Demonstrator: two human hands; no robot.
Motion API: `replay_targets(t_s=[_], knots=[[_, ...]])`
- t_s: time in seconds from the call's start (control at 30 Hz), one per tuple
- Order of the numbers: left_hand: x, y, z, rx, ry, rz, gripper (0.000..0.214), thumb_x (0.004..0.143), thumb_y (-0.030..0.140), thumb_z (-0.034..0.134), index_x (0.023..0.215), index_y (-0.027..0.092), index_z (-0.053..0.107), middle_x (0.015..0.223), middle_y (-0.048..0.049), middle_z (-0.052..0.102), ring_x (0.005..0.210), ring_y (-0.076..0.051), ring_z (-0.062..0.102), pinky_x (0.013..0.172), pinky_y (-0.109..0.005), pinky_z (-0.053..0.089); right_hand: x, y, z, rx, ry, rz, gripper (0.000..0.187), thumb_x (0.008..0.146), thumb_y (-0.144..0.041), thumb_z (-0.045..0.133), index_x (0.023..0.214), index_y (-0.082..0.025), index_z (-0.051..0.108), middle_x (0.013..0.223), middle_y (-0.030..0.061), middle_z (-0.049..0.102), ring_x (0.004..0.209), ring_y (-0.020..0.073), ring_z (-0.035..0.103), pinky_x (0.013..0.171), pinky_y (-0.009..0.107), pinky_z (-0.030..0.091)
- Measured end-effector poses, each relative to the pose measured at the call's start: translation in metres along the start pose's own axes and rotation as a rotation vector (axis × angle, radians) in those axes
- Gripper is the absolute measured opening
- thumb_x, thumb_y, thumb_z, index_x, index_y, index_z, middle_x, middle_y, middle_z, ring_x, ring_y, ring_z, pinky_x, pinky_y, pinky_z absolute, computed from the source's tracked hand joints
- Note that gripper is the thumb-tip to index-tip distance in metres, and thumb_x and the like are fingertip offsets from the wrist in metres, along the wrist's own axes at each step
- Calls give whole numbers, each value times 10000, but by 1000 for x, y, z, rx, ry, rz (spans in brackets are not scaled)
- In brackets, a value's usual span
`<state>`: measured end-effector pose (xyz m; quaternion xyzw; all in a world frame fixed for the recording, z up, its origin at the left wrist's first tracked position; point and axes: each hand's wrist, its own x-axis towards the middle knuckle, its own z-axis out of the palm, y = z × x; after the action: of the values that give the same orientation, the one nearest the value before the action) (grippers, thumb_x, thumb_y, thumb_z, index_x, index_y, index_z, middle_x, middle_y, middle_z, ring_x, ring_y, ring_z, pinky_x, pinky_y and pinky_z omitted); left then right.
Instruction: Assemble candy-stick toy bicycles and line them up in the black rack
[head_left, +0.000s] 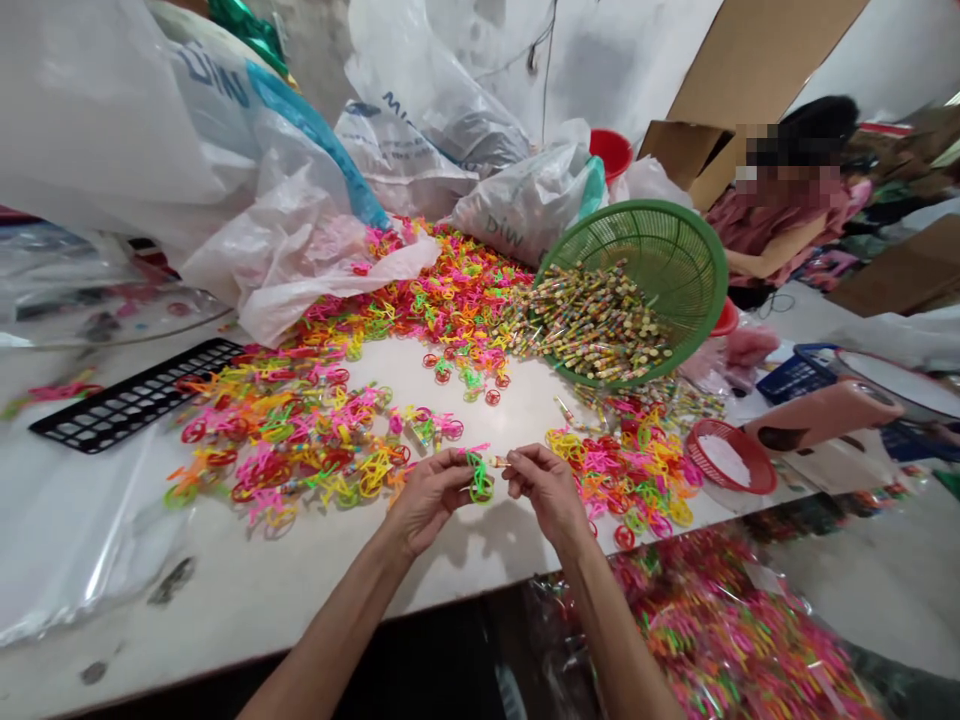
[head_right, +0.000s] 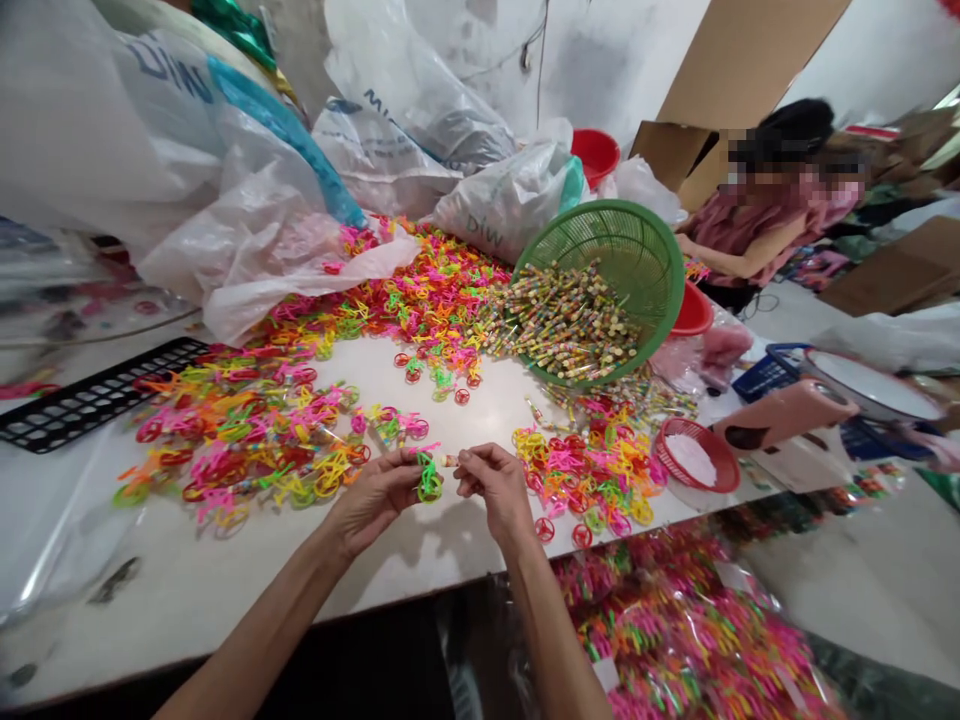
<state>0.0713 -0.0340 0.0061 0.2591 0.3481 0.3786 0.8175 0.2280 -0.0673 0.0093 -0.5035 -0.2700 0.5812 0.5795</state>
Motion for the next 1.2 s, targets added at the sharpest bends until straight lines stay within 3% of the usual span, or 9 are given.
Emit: replay_targets(t_s=[0.4,0.6,0.77,1.2], knots=[[-3,4,0,-8,-25,-59,222,590,182,771,749,101,638,691,-30,639,600,-112,595,579,-231,515,2,-5,-4,10,-99,100,187,630,-294,744,680,-134,661,530,8,638,372,63,511,395,170,385],[-2,5,-1,-10,26,-85,218,586,186,770,743,100,646,689,-37,645,591,-109,595,572,-214,516,-1,-4,-2,35,-112,66,197,595,-245,764,737,-139,676,665,39,695,487,95,594,503,205,468],[2,4,-4,18,93,-134,216,541,154,786,699,103,649,639,-37,640,562,-119,595,531,-202,516,2,-2,-3,22,-119,49,235,542,-261,786,709,-133,680,613,20,679,498,110,609,525,228,488],[11,0,-1,18,93,-151,316,468,183,835,724,112,665,684,-63,666,584,-142,609,549,-221,528,5,0,-8,39,-92,24,220,535,-240,791,695,-124,695,581,20,670,513,132,638,529,229,506]])
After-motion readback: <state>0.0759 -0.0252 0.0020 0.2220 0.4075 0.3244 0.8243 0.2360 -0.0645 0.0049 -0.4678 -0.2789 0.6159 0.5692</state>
